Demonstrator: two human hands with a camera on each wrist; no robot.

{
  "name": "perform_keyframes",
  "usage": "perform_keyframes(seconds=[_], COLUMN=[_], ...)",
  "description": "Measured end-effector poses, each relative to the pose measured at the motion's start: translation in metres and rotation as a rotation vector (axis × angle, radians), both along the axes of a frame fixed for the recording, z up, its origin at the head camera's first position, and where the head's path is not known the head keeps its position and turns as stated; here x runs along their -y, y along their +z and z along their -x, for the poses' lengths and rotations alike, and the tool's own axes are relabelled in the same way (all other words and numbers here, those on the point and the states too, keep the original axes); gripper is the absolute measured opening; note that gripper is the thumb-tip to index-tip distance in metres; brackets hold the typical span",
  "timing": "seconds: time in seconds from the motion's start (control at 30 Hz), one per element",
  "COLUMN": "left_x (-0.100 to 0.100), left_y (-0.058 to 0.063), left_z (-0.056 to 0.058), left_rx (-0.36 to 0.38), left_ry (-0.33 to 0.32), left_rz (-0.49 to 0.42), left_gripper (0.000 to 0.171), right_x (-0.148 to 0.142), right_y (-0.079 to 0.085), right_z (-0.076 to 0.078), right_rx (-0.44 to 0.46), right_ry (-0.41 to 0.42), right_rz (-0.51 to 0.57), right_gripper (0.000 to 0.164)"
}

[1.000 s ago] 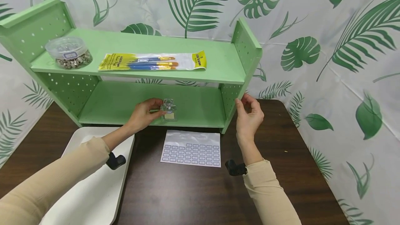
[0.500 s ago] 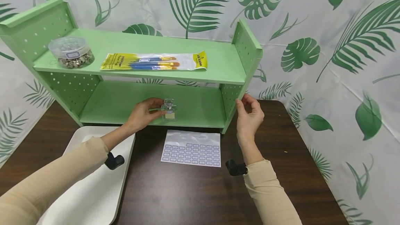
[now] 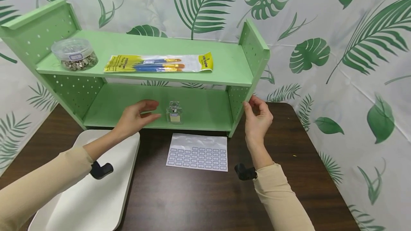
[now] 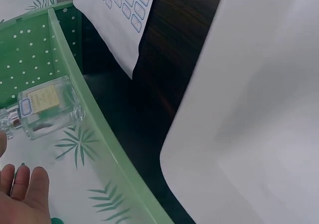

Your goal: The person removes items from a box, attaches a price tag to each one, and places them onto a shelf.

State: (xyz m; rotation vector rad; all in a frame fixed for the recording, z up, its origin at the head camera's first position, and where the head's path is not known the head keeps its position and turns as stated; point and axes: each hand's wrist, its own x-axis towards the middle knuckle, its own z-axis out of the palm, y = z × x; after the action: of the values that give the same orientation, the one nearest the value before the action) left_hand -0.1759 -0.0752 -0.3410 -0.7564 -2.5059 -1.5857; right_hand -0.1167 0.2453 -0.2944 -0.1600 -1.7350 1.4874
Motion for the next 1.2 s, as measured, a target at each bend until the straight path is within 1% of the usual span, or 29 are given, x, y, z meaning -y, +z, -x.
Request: perform_keyframes(seconds=[0.13,0.23,0.37,0.43,0.57,0.7,0.77,0.83,0.87,1.0,1.07,1.13,1.2], left_x=[0.012,0.02,0.029,0.033,0.04,0.044,0.046,0.047,0.047,0.046,0.044,0.043,0.041], left_y=[0.004,0.008,0.016,0.021,0.03,0.038,0.042,0.047,0.05,0.06,0.065,0.07,0.073], left_z=[-0.008,-0.015,-0.023,-0.026,-0.031,-0.033,-0.034,-0.035,-0.035,-0.037,-0.039,-0.039,-0.039], left_rx=[0.011,0.015,-0.026,-0.066,-0.2,-0.34,-0.398,-0.443,-0.459,-0.503,-0.527,-0.555,-0.589], left_ry=[0.003,0.002,-0.001,-0.003,-0.028,-0.083,-0.121,-0.164,-0.188,-0.266,-0.298,-0.326,-0.351], left_rz=[0.001,0.009,0.047,0.08,0.158,0.237,0.262,0.285,0.292,0.335,0.361,0.384,0.407], left_gripper=[0.042,0.041,0.041,0.041,0.045,0.052,0.055,0.059,0.06,0.062,0.062,0.062,0.062], right_x=[-0.003,-0.01,-0.023,-0.029,-0.041,-0.052,-0.055,-0.056,-0.055,-0.047,-0.04,-0.032,-0.024], right_y=[-0.001,-0.006,-0.01,-0.009,0.0,0.013,0.021,0.028,0.033,0.049,0.054,0.054,0.051], right_z=[0.0,0.003,0.004,0.001,-0.01,-0.022,-0.027,-0.032,-0.034,-0.043,-0.047,-0.05,-0.05], right_rx=[0.005,-0.009,-0.054,-0.069,-0.06,-0.079,-0.119,-0.156,-0.159,-0.151,-0.159,-0.203,-0.256], right_ry=[0.011,0.031,0.087,0.11,0.147,0.175,0.191,0.196,0.182,0.1,0.086,0.12,0.162], right_rz=[0.01,0.036,0.086,0.103,0.107,0.091,0.073,0.031,-0.01,-0.246,-0.375,-0.485,-0.611], right_gripper=[0.02,0.019,0.02,0.019,0.021,0.023,0.025,0.026,0.026,0.03,0.031,0.031,0.036])
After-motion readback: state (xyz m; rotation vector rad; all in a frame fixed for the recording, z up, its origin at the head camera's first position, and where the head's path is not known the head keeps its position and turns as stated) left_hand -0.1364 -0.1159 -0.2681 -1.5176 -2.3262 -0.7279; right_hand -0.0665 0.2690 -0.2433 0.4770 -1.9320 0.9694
